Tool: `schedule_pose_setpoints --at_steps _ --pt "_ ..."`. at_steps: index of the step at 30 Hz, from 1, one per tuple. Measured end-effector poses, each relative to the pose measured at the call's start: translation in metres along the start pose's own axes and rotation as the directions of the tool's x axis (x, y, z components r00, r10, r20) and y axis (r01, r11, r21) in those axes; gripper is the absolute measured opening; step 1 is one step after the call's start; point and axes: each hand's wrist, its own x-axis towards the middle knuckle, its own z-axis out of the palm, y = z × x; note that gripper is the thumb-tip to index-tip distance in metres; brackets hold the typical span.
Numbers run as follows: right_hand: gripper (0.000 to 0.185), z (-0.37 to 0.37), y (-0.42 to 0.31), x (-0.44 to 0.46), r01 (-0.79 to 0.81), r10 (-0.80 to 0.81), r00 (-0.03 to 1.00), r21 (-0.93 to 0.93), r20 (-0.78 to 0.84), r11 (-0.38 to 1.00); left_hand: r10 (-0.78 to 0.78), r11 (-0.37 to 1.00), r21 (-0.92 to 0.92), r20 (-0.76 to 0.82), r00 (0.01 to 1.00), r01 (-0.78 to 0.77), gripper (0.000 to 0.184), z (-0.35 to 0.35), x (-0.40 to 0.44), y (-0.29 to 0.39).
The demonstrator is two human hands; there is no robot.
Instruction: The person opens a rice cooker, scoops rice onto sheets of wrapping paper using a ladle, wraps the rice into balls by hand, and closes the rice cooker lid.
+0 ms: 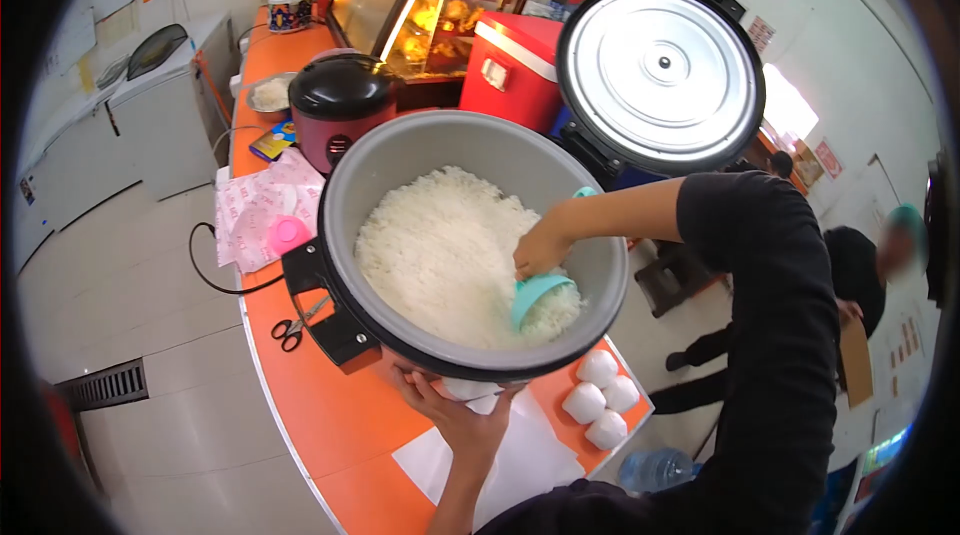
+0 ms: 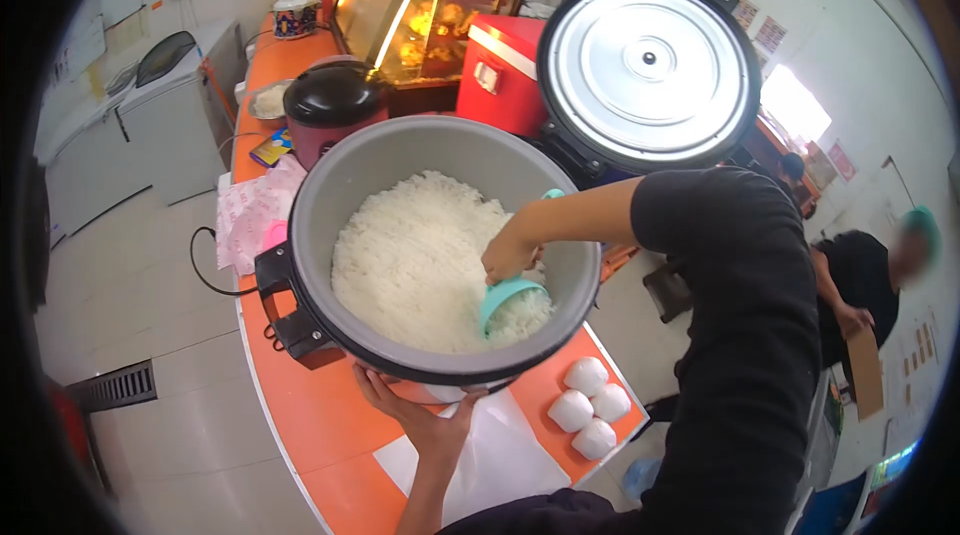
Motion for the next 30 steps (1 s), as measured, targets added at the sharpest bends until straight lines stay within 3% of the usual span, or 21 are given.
schedule_pose_setpoints --at_steps 1,4,5,8,9,11,14,15,18,19,22,25,28,29,30 --pt "0.044 -0.019 -0.034 -0.027 -0.142 0.141 0.983 -0.001 0.12 0.99 0.012 1.0 0.021 0.002 1.0 -0.012 0.13 -0.002 0.001 -0.002" --pt "0.045 -0.034 -0.028 -0.008 -0.161 0.127 0.925 0.068 0.359 0.985 0.072 0.997 0.028 0.002 0.997 -0.072 0.13 -0.005 0.007 -0.007" --pt "0.044 -0.041 -0.023 -0.006 -0.095 -0.008 0.902 0.216 0.432 0.972 0.086 0.995 0.047 0.016 0.996 -0.086 0.125 -0.01 0.008 -0.009" --pt "0.045 -0.06 -0.02 -0.014 0.004 -0.018 0.999 0.323 0.041 0.946 0.073 0.997 0.028 0.122 0.99 -0.077 0.119 -0.025 -0.004 -0.036" --pt "0.043 -0.056 -0.02 -0.011 0.108 -0.055 0.982 0.299 -0.181 0.948 0.043 0.998 0.039 0.138 0.99 -0.049 0.114 -0.032 -0.003 -0.038" --pt "0.044 -0.043 -0.028 -0.007 0.282 -0.114 0.798 0.2 -0.591 0.938 0.02 0.998 0.063 0.133 0.991 -0.029 0.112 -0.039 0.0 -0.044" --pt "0.044 -0.022 -0.057 -0.03 0.396 -0.183 0.669 0.136 -0.721 0.908 -0.001 0.998 0.062 0.158 0.987 -0.009 0.11 -0.043 0.006 -0.05" --pt "0.034 -0.029 -0.059 -0.036 0.351 -0.109 0.722 0.227 -0.683 0.908 -0.022 0.999 0.039 0.163 0.986 0.016 0.109 -0.043 0.004 -0.054" --pt "0.031 -0.045 -0.035 -0.028 0.137 0.028 0.683 0.166 -0.73 0.977 -0.062 0.998 0.014 0.146 0.987 0.061 0.108 -0.04 0.0 -0.056" --pt "0.03 -0.046 -0.028 -0.023 0.015 0.038 0.731 0.071 -0.681 0.997 -0.069 0.998 0.013 0.133 0.989 0.068 0.107 -0.039 0.0 -0.056" --pt "0.035 -0.028 -0.032 -0.011 0.132 -0.188 0.738 -0.135 -0.649 0.982 -0.094 0.995 0.036 0.128 0.987 0.091 0.105 -0.04 0.001 -0.054" --pt "0.038 -0.009 -0.055 -0.014 0.127 -0.045 0.745 0.076 -0.666 0.989 -0.078 0.994 0.087 0.126 0.989 0.068 0.102 -0.039 0.006 -0.047" --pt "0.042 0.001 -0.075 -0.045 0.165 -0.104 0.823 0.061 -0.559 0.984 -0.068 0.991 0.125 0.13 0.989 0.052 0.1 -0.041 0.01 -0.041" --pt "0.031 0.005 -0.078 -0.05 0.16 -0.1 0.855 0.076 -0.509 0.984 -0.077 0.993 0.097 0.126 0.989 0.065 0.1 -0.04 0.01 -0.041" --pt "0.033 0.008 -0.077 -0.052 0.205 -0.138 0.855 0.081 -0.5 0.975 -0.086 0.995 0.068 0.124 0.989 0.078 0.1 -0.04 0.009 -0.042"
